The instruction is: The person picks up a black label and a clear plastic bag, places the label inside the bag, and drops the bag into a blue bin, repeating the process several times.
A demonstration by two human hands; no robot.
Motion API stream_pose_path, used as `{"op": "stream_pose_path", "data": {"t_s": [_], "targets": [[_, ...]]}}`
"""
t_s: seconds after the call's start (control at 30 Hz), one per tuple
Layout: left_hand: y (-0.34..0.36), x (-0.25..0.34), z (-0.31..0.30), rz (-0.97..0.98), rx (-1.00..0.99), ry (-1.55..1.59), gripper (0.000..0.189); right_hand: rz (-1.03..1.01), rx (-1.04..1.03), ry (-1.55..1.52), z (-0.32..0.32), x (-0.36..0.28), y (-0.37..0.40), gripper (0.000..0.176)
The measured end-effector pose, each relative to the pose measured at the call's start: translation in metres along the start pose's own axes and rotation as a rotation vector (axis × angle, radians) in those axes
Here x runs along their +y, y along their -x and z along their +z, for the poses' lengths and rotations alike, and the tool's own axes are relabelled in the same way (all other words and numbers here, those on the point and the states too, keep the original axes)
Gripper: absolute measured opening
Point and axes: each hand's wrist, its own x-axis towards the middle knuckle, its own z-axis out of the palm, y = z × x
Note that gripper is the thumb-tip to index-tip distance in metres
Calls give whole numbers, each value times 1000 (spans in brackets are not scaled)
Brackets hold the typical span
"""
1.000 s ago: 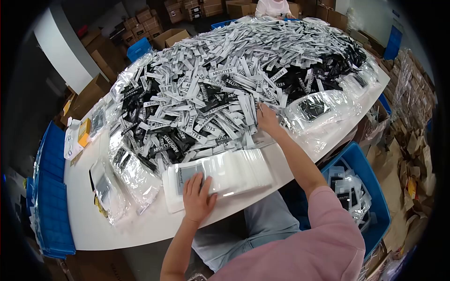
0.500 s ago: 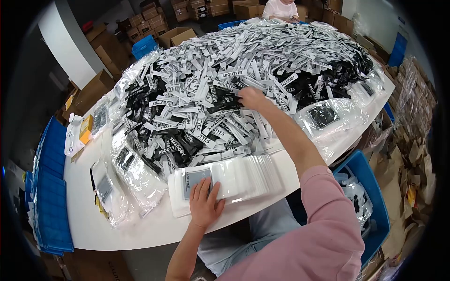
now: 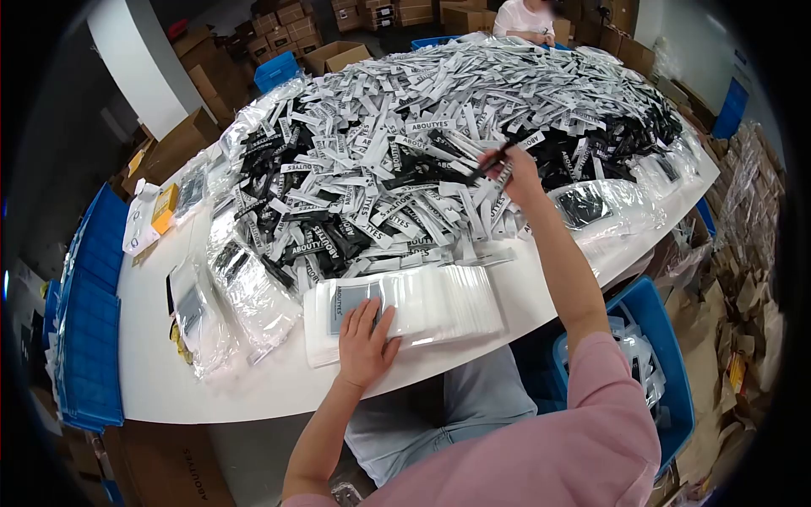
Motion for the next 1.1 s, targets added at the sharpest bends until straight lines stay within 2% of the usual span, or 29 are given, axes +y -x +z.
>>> {"op": "stream_pose_path", "data": {"t_s": [0.03, 0.07, 0.17, 0.23, 0.3, 0.33, 0.4, 0.47, 0.5, 0.53, 0.6, 0.63, 0.73, 0.77, 0.8, 0.87, 0.9, 1.0, 1.03, 1.1], "targets": [[0, 0, 0, 1, -8, 16, 52, -12, 78, -148, 2, 6, 19, 11], [1, 0, 0, -5, 1, 0, 52, 63, 189, -135, -1, 12, 30, 10], [-3, -1, -5, 3, 2, 87, 51, 304, 97, 2, -28, 25, 58, 14], [-6, -4, -11, -6, -39, 98, 48, 213, 86, 200, -4, 7, 104, 20], [-9, -8, -20, -16, -89, 118, 45, -87, 134, 517, 8, 4, 140, 23], [-13, -10, -26, -7, -118, 164, 40, -282, 132, 550, 3, 12, 153, 21], [-18, -17, -31, -6, -145, 211, 36, -445, 91, 433, -25, 54, 175, 21], [-21, -25, -32, -92, -170, 415, 30, -209, -19, 643, -47, 90, 190, 21], [-25, -24, -35, -167, -178, 479, 26, -198, -92, 797, -44, 84, 196, 23], [-26, -26, -34, -177, -174, 478, 26, -194, -102, 799, -41, 80, 198, 23], [-29, -30, -36, -365, -195, 363, 28, -435, -72, 846, -37, 76, 201, 22], [-32, -22, -35, -273, 17, 349, 32, -314, -11, 764, -44, 83, 199, 22], [-37, 5, -38, -274, 141, 344, 35, -344, -6, 801, -33, 90, 196, 22], [-34, 10, -33, -235, 162, 344, 41, -547, 23, 821, -26, 89, 195, 24], [-36, 17, -32, -242, 169, 343, 41, -548, 13, 825, -19, 80, 198, 24], [-39, 34, -35, -7, 177, 215, 49, -482, -149, 951, -6, 67, 205, 28], [-41, 40, -33, -14, 180, 212, 49, -494, -217, 875, 3, 68, 208, 31], [-47, 50, -33, 206, 181, 82, 56, -157, -246, 527, 33, 69, 223, 30], [-47, 51, -35, 203, 183, 76, 56, -158, -253, 525, 42, 62, 224, 30], [-47, 51, -40, 305, 121, -54, 50, 180, -310, 471, 57, 49, 221, 24]]}}
